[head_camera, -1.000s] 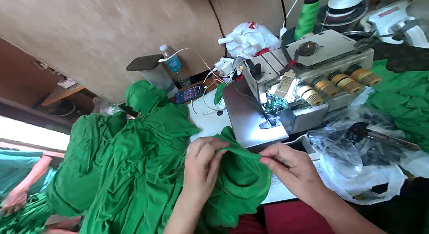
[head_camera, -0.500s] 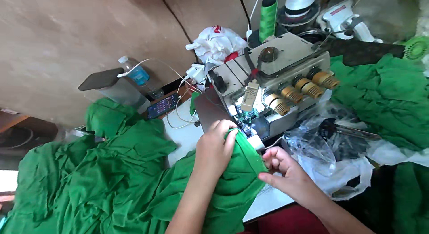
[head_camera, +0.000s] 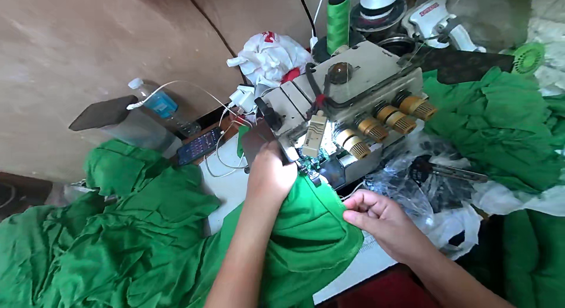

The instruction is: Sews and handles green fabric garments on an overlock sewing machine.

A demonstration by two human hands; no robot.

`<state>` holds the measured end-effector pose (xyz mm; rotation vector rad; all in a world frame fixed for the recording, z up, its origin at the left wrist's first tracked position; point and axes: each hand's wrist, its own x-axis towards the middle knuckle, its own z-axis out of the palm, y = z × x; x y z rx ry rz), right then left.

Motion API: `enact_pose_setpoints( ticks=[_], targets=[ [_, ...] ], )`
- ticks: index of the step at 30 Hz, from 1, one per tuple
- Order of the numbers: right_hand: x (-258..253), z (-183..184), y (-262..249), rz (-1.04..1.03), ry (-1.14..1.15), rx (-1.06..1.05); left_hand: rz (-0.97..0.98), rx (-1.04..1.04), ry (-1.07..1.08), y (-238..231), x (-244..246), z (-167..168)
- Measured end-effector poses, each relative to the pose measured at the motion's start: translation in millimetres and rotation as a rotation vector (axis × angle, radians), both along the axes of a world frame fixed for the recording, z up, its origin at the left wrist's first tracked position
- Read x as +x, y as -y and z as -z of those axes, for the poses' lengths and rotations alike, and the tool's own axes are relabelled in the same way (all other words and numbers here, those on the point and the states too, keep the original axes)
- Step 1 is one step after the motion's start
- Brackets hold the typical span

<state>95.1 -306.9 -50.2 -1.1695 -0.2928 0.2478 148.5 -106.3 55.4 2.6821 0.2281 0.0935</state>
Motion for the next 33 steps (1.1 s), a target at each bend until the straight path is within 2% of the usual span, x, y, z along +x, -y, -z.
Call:
enact_pose_setpoints(
  ticks=[6, 9, 12, 16, 19, 22, 25, 29, 31, 33],
  targets=[
    [-4.5, -5.1, -2.3, 0.02, 0.0, -0.054, 0.016, -0.012, 0.111, -5.7, 0.0, 11.9],
    [-7.9, -0.5, 2.0, -0.019, 0.048, -0.118, 0.097, 0.091, 0.354, -11.3, -18.7, 25.0],
    [-11.9, 6.0, 6.9, -0.029, 0.047, -0.121, 0.167, 0.151, 0.565, 2.6, -67.4, 25.6],
    [-11.3, 5.0, 10.2, -0.079, 0.018, -0.092, 0.237, 0.036, 0.48, 35.7, -135.8, 51.6],
    [-5.4, -2.1, 14.0, -0.124, 0.014, -0.098, 0.195, 0.122, 0.41, 39.6, -151.4, 79.4],
    [6.6, -14.6, 28.1, -0.16, -0.007, -0.108, 0.181, 0.175, 0.443, 36.7, -153.0, 91.0],
    [20.9, -22.5, 44.7, -0.006, 0.044, -0.151, 0.171, 0.198, 0.465, 34.2, -150.1, 91.0],
    [19.5, -18.0, 53.6, 0.295, 0.238, -0.444, 0.196, 0.163, 0.464, 35.2, -152.4, 71.0],
    [6.4, -12.8, 50.3, 0.257, 0.321, -0.448, 0.234, 0.116, 0.46, 47.5, -160.7, 45.2],
    [-6.0, -6.6, 39.2, 0.104, 0.308, -0.35, 0.28, 0.08, 0.487, 64.4, -165.1, 29.7]
  ],
)
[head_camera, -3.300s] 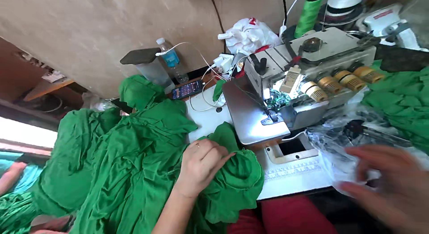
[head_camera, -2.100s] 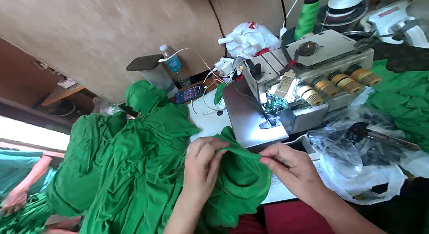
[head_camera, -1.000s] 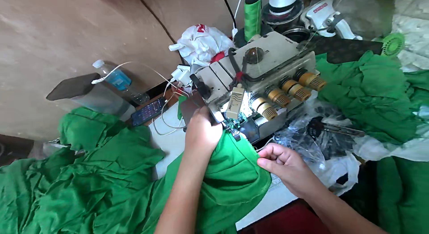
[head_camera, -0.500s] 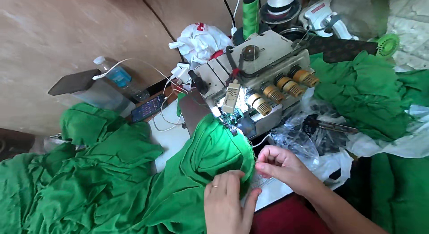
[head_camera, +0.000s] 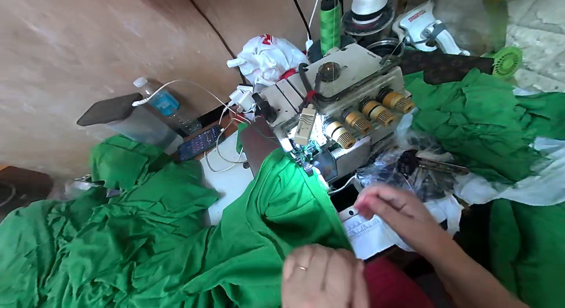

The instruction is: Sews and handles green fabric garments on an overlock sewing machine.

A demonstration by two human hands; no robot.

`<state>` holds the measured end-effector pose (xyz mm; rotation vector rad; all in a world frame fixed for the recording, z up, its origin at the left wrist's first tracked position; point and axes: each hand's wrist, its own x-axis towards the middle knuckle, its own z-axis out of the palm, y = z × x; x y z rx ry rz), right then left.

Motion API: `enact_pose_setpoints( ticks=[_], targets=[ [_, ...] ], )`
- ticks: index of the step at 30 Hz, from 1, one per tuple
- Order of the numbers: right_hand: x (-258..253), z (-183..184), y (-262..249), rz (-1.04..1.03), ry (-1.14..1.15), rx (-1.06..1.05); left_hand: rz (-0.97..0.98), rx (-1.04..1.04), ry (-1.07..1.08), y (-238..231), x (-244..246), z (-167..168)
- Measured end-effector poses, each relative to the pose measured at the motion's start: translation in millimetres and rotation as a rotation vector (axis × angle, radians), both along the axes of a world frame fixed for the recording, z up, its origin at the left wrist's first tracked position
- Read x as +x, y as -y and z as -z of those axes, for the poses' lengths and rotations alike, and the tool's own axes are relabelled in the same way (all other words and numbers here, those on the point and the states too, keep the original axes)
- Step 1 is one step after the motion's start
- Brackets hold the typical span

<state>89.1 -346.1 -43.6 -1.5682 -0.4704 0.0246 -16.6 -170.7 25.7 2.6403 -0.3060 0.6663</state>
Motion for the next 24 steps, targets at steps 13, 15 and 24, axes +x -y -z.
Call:
enact_pose_setpoints(
  ticks=[13, 15, 24],
  targets=[
    [-3.2, -5.4, -28.2, -0.337, -0.454, 0.334, 0.06, -0.09, 0.019, -5.6, 29.8, 17.0],
    [-4.6, -3.3, -27.5, -0.362, -0.472, 0.35, 0.017, -0.094, 0.015, -18.4, 48.1, 10.8],
    [-3.1, 7.4, -27.3, -0.378, -0.325, 0.298, -0.108, -0.029, -0.064, -56.2, 101.0, 17.1]
  ],
)
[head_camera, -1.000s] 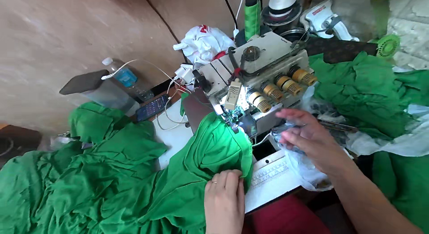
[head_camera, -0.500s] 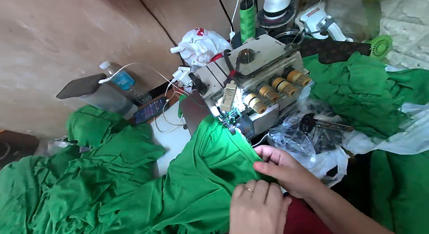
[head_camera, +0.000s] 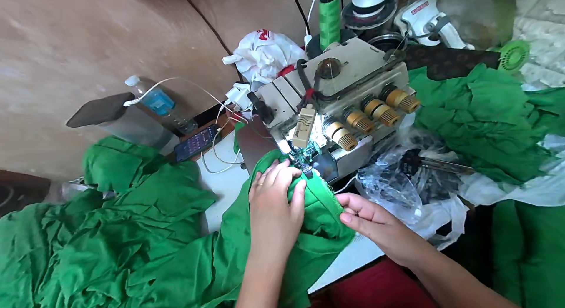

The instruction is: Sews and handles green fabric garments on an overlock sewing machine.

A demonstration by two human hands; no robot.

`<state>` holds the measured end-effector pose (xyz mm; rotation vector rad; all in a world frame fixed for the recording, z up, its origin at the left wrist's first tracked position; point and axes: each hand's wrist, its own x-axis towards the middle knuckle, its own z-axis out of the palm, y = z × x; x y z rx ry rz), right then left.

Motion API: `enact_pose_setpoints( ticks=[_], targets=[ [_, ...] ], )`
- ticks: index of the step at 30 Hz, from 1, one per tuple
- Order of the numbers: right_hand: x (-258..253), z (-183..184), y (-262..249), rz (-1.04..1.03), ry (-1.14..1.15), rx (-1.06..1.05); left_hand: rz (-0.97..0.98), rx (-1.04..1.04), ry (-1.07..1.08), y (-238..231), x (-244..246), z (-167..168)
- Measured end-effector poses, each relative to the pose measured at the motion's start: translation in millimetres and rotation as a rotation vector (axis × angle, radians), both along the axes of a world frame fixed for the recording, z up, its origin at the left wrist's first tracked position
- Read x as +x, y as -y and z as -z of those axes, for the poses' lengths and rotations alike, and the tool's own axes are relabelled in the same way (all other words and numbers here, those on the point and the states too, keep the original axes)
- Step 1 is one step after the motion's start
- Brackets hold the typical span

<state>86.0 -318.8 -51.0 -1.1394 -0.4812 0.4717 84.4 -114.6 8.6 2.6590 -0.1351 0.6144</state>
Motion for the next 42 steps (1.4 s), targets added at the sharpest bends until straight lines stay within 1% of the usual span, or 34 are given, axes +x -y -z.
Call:
enact_pose_setpoints(
  ticks=[12, 19, 23, 26, 31, 34, 37, 40, 42],
  targets=[
    [-2.1, 1.0, 3.8, -0.053, 0.005, 0.013, 0.068, -0.013, 0.011, -7.0, -0.3, 1.2],
    [-2.0, -3.3, 2.6, -0.068, -0.012, -0.032, 0.11, -0.041, -0.031, -13.4, 4.3, 1.5],
    [-3.5, -8.3, 5.2, -0.096, -0.064, -0.025, 0.106, 0.011, 0.126, 7.3, -17.4, -1.8],
    [-2.6, -13.7, 6.9, -0.114, -0.114, -0.027, 0.116, 0.057, 0.125, 24.5, -33.0, 1.5],
    [-2.1, -13.8, 6.1, -0.133, -0.131, -0.035, 0.065, 0.176, 0.137, 32.6, -35.7, 6.5],
    [-2.9, -9.1, 3.9, -0.105, -0.092, -0.035, 0.049, 0.184, 0.136, 33.7, -35.8, 7.2],
    [-3.3, 0.1, 1.3, -0.03, 0.015, -0.062, 0.048, 0.168, 0.136, 33.9, -35.8, 10.7],
    [-2.4, 17.3, -4.4, 0.089, 0.15, -0.084, 0.04, 0.092, 0.158, 33.8, -33.9, 19.1],
    [0.0, 31.8, -8.0, 0.144, 0.183, -0.057, 0.027, 0.039, 0.189, 33.3, -32.1, 25.9]
  ],
)
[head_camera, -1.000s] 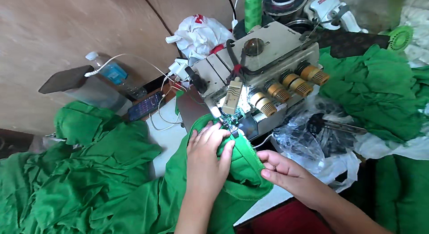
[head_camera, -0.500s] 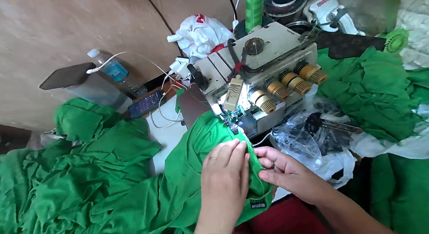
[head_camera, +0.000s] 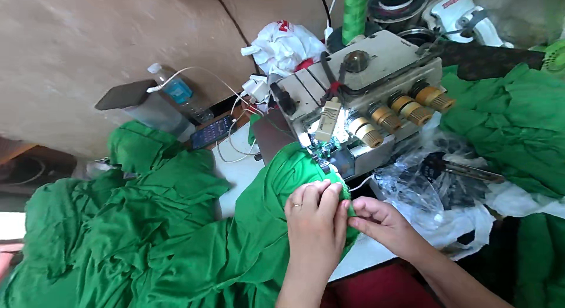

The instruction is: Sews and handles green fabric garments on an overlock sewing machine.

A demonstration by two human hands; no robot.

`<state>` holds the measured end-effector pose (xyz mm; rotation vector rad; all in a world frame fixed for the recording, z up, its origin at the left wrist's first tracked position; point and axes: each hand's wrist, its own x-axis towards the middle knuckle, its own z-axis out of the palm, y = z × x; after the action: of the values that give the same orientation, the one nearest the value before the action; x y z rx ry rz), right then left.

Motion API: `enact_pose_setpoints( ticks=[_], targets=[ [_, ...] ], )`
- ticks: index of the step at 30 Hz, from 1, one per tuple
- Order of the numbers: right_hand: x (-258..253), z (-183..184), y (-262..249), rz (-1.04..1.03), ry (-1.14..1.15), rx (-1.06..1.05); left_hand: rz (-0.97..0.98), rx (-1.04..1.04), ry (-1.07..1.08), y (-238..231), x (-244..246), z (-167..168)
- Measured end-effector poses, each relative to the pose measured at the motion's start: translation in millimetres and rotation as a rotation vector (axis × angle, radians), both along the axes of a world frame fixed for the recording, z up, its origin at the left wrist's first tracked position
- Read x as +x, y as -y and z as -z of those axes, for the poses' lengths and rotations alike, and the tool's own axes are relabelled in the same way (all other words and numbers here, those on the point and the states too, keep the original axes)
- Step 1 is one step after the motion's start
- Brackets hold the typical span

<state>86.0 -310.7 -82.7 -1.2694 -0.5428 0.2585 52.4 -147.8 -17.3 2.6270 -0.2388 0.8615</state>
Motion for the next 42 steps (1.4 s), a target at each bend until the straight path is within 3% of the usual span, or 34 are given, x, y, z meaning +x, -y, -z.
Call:
enact_pose_setpoints(
  ticks=[9, 13, 20, 30, 42],
  targets=[
    [3.7, 13.6, -1.3, 0.034, 0.068, 0.035, 0.003, -0.036, 0.006, 0.5, -0.8, 2.6],
    [3.8, 8.7, 1.5, 0.041, -0.028, 0.041, 0.015, -0.041, -0.002, -0.4, -1.8, 1.4],
    [-0.3, -35.6, 16.5, -0.266, -0.304, 0.16, -0.001, 0.023, -0.064, 4.2, -5.6, -10.8],
    [-6.7, -28.4, 14.1, -0.254, -0.242, 0.096, -0.03, 0.13, -0.085, 8.8, -16.0, -11.7],
    [-11.0, -34.8, 13.8, -0.185, -0.145, -0.019, 0.002, 0.101, -0.092, 6.2, -16.9, -9.7]
  ],
)
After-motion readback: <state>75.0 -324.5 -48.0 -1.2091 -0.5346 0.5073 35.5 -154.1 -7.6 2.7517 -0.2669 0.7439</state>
